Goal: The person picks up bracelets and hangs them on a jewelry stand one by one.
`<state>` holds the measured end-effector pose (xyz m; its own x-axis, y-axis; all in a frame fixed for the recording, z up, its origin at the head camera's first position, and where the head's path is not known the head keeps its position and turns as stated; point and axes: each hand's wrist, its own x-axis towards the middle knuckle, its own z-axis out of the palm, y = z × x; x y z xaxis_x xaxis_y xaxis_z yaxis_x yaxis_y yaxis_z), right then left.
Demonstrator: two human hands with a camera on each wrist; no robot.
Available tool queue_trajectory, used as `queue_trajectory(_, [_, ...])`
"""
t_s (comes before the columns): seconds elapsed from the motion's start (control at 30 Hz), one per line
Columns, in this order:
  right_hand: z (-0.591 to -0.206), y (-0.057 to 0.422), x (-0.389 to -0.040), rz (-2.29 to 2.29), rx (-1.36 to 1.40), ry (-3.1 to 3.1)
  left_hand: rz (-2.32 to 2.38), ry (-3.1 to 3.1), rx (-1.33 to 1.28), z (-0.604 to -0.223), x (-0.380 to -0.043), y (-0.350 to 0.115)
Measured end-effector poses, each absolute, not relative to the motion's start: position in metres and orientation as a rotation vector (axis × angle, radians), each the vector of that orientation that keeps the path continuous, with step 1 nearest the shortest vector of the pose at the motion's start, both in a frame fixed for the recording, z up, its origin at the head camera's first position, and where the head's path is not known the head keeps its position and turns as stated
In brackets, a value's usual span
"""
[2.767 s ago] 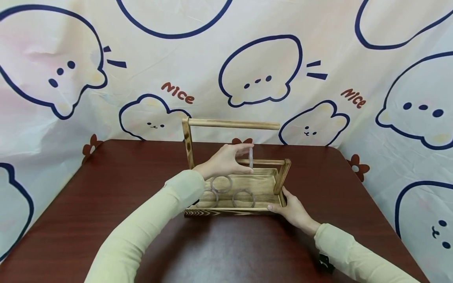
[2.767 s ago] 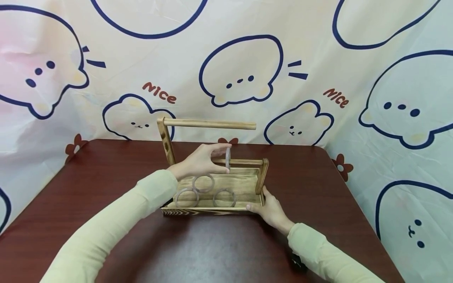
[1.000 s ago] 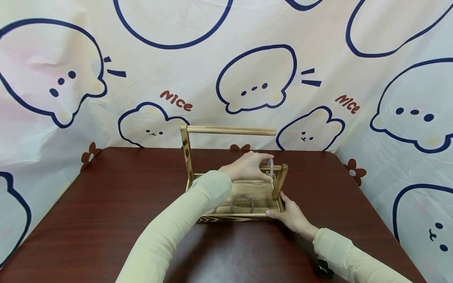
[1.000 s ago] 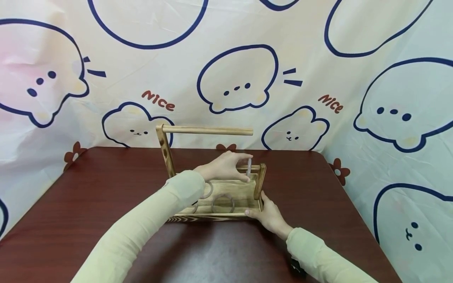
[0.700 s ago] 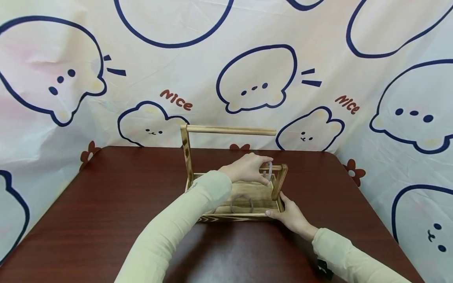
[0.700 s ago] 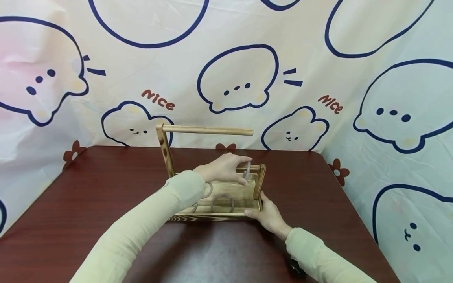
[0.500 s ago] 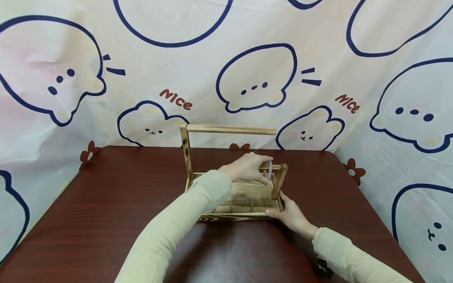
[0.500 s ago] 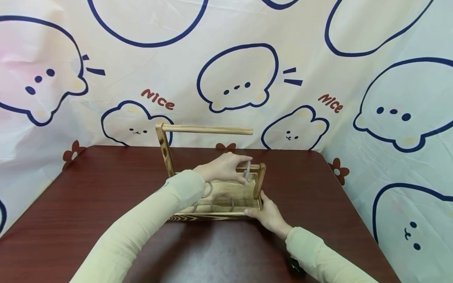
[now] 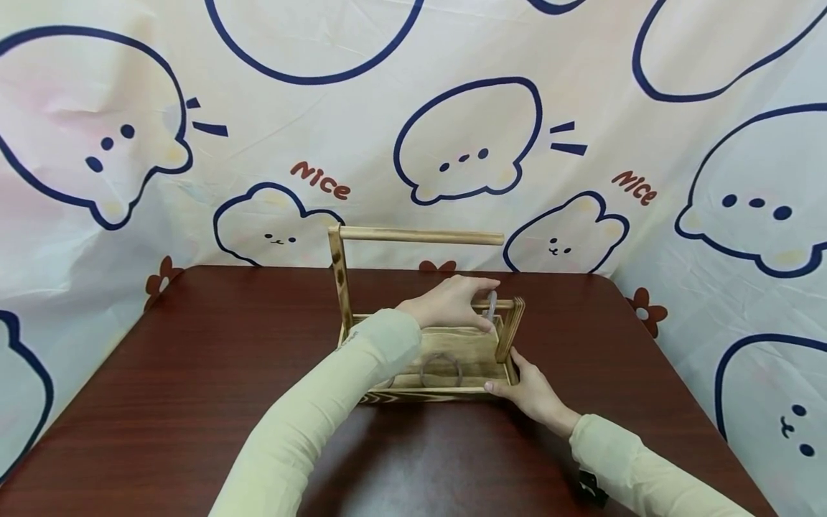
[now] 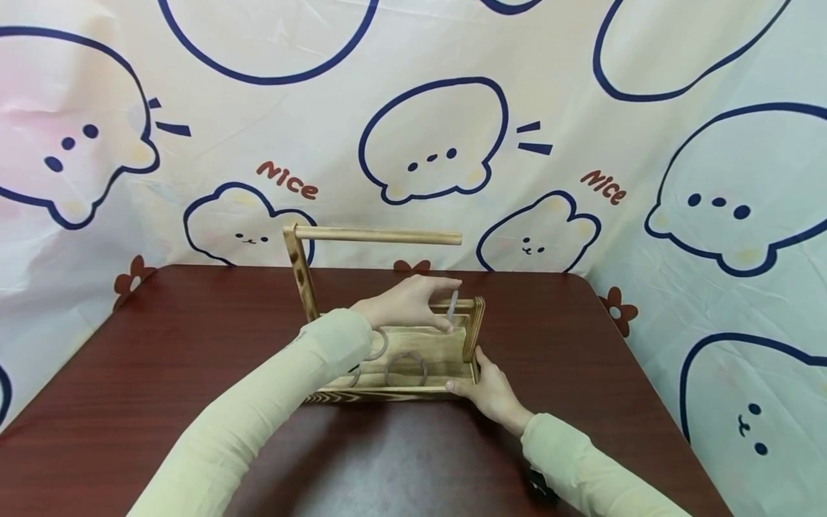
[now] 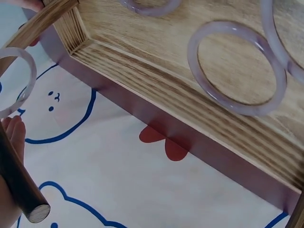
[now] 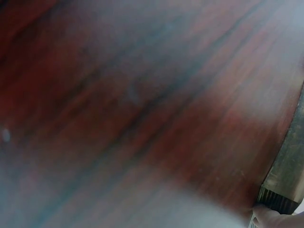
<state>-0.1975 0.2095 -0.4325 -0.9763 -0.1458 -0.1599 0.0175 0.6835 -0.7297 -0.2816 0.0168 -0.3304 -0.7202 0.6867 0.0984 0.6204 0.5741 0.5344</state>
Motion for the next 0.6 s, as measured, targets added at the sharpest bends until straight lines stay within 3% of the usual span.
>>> queue_trajectory(0.27, [-0.4321, 0.2104, -0.1980, -1.173, -0.102, 2.686, 1.172, 2.568, 0.954, -0.3290, -0.2837, 0.0135])
queue_trajectory(0.6, [-0.4313, 0.2090, -0.1973, -1.159, -0.096, 2.692, 1.188, 2.652, 0.947, -0.3269, -0.2799, 0.0124])
